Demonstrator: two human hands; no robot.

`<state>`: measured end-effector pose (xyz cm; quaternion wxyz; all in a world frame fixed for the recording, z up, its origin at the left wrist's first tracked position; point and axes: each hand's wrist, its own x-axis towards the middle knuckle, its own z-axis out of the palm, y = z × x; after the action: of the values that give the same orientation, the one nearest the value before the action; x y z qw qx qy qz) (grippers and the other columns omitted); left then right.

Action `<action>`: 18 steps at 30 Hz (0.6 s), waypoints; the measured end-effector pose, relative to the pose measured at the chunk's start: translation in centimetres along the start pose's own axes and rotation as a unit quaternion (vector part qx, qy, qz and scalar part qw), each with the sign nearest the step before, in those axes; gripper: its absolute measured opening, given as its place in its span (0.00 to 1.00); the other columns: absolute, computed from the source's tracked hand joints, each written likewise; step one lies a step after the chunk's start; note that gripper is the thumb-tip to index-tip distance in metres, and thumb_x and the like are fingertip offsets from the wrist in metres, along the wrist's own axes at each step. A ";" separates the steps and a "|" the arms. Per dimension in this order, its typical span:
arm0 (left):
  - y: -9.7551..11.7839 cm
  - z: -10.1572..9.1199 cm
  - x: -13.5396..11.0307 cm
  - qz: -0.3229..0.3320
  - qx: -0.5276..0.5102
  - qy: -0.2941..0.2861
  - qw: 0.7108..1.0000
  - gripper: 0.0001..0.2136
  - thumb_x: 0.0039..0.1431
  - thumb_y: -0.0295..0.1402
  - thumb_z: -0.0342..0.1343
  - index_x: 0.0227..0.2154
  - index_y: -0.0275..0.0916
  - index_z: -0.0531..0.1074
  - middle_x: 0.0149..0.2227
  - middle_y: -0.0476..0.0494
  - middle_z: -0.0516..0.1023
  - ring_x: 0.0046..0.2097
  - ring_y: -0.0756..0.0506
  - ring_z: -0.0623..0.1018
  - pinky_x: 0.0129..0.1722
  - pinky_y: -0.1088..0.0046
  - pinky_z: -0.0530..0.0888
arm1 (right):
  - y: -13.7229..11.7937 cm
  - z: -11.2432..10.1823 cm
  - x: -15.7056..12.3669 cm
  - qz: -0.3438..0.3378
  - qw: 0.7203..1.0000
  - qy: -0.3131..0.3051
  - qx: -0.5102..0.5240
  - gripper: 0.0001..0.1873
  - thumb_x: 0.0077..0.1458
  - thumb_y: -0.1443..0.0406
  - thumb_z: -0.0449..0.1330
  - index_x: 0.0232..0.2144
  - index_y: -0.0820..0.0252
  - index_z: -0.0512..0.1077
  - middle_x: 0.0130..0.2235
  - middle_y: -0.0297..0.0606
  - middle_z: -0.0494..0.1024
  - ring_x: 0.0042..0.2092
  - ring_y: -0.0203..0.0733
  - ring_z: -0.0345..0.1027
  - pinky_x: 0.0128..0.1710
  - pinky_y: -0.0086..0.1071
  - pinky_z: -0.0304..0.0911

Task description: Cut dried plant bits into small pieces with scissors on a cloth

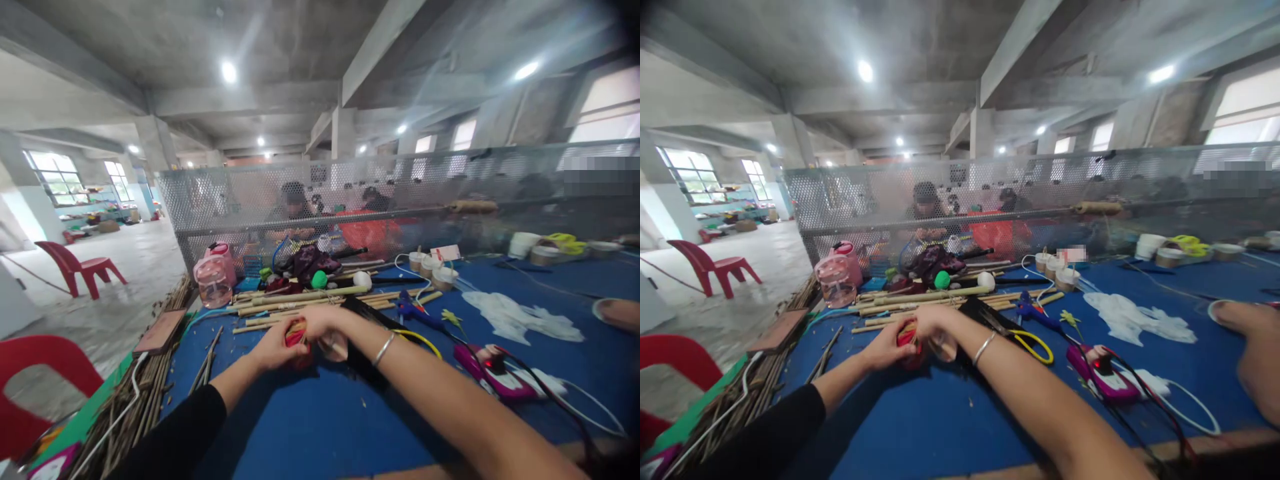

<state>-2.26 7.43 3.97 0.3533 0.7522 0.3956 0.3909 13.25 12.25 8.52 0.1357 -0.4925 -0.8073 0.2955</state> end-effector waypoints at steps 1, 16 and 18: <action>0.4 0.2 -0.2 0.013 -0.018 -0.006 1.000 0.32 0.38 0.39 0.67 0.50 0.38 0.70 0.48 0.36 0.75 0.49 0.37 0.73 0.53 0.60 0.65 | -0.1 -1.3 0.0 0.004 0.999 -0.036 0.014 0.08 0.25 0.71 0.68 0.15 0.63 0.73 0.16 0.31 0.72 0.24 0.38 0.68 0.28 0.29 0.63; 0.4 3.7 0.7 -0.056 -0.264 0.162 0.949 0.13 0.43 0.31 0.62 0.35 0.37 0.75 0.37 0.42 0.79 0.44 0.40 0.75 0.51 0.65 0.68 | 4.2 2.9 -3.3 -0.053 0.937 0.191 0.288 0.24 0.50 0.46 0.53 0.31 0.63 0.68 0.31 0.36 0.73 0.33 0.37 0.65 0.37 0.30 0.61; 0.8 4.0 0.8 -0.062 -0.263 0.186 0.945 0.10 0.43 0.31 0.62 0.32 0.37 0.75 0.36 0.42 0.78 0.43 0.40 0.75 0.50 0.65 0.69 | 4.4 4.0 -3.1 -0.075 0.929 0.196 0.305 0.23 0.51 0.47 0.53 0.33 0.62 0.69 0.33 0.36 0.74 0.35 0.38 0.66 0.38 0.30 0.62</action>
<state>1.73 6.88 3.13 0.4823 0.5202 0.3834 0.5915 15.85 9.69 2.94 0.4569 -0.4134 -0.6703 0.4136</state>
